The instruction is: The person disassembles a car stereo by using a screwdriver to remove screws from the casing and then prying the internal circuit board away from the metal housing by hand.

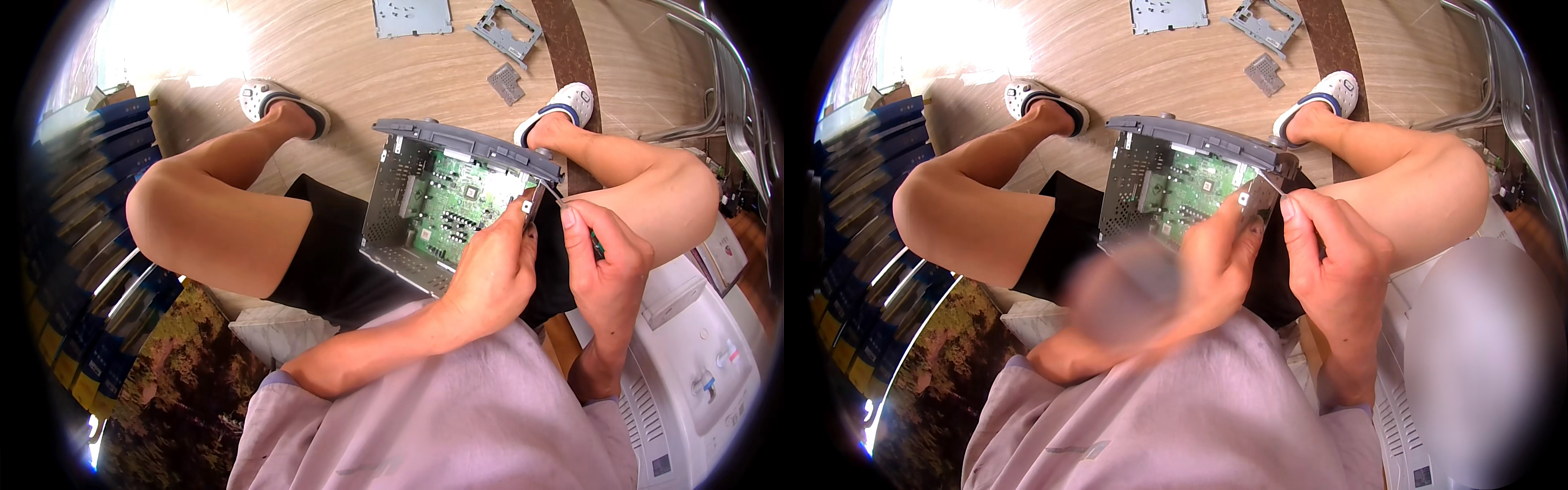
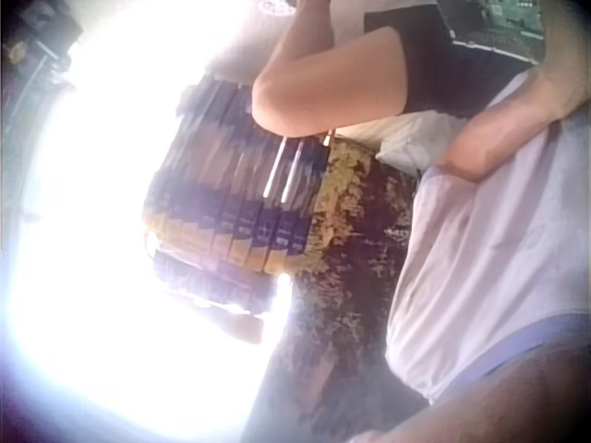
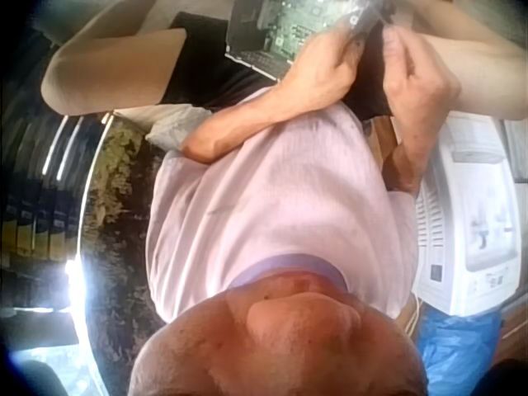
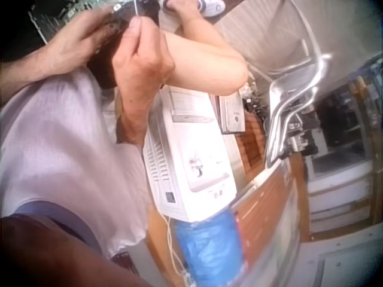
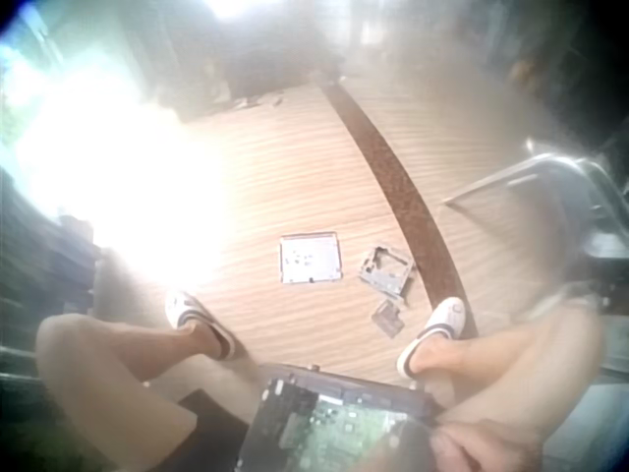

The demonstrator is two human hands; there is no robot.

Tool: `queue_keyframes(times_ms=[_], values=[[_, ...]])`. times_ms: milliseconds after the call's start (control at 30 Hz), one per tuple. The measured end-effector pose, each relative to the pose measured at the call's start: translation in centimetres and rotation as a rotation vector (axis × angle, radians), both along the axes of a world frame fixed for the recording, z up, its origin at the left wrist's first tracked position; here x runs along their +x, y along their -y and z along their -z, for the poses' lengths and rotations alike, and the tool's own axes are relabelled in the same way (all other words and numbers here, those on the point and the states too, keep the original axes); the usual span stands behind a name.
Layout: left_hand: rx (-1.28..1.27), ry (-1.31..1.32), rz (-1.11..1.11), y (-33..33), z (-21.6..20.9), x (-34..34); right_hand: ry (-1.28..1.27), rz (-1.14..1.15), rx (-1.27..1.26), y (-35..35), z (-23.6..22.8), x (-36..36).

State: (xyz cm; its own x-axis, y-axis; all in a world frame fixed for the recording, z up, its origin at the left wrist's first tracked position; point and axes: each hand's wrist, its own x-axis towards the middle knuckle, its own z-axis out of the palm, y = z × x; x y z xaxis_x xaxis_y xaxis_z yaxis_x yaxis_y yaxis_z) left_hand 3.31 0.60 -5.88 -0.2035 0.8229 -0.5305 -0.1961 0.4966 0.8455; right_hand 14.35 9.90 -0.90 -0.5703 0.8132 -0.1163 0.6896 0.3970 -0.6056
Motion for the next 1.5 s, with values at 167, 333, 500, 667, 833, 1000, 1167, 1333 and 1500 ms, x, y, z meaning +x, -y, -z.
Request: queue_keyframes(times_ms=[167, 333, 500, 667, 833, 1000, 1167, 1333, 1500], values=[[-0.016, 0.025, 0.011, -0.1, -0.2, -0.3, 0.006, -0.004, 0.022, 0.0, -0.1, -0.1], [0.008, 0.030, -0.004, 0.0, 0.0, -0.1, 0.016, -0.006, 0.004, 0.1, -0.1, -0.1], [-0.018, 0.009, 0.025, 0.0, -0.1, -0.2, 0.028, 0.010, 0.033, 0.1, -0.6, -0.3], [0.001, 0.004, 0.002, 0.2, 0.0, 0.1, 0.005, -0.032, 0.056, -0.1, -0.7, -0.2], [0.009, 0.009, -0.023, 0.1, 0.1, 0.1, 0.005, -0.014, 0.020, -0.1, -0.6, -0.1], [0.011, 0.012, -0.010, 0.1, 0.0, 0.0, 0.003, -0.010, 0.032, 0.0, -0.4, 0.0], [-0.007, 0.012, -0.005, 0.0, -0.1, 0.0, 0.013, -0.005, 0.049, 0.3, -0.5, -0.3], [-0.054, -0.014, 0.066, -0.2, -0.6, -0.5, 0.050, 0.002, 0.066, 0.6, -0.5, -0.6], [0.001, -0.014, 0.053, 0.1, -0.4, -0.5, 0.070, 0.015, 0.078, 1.1, -0.3, -1.2]])
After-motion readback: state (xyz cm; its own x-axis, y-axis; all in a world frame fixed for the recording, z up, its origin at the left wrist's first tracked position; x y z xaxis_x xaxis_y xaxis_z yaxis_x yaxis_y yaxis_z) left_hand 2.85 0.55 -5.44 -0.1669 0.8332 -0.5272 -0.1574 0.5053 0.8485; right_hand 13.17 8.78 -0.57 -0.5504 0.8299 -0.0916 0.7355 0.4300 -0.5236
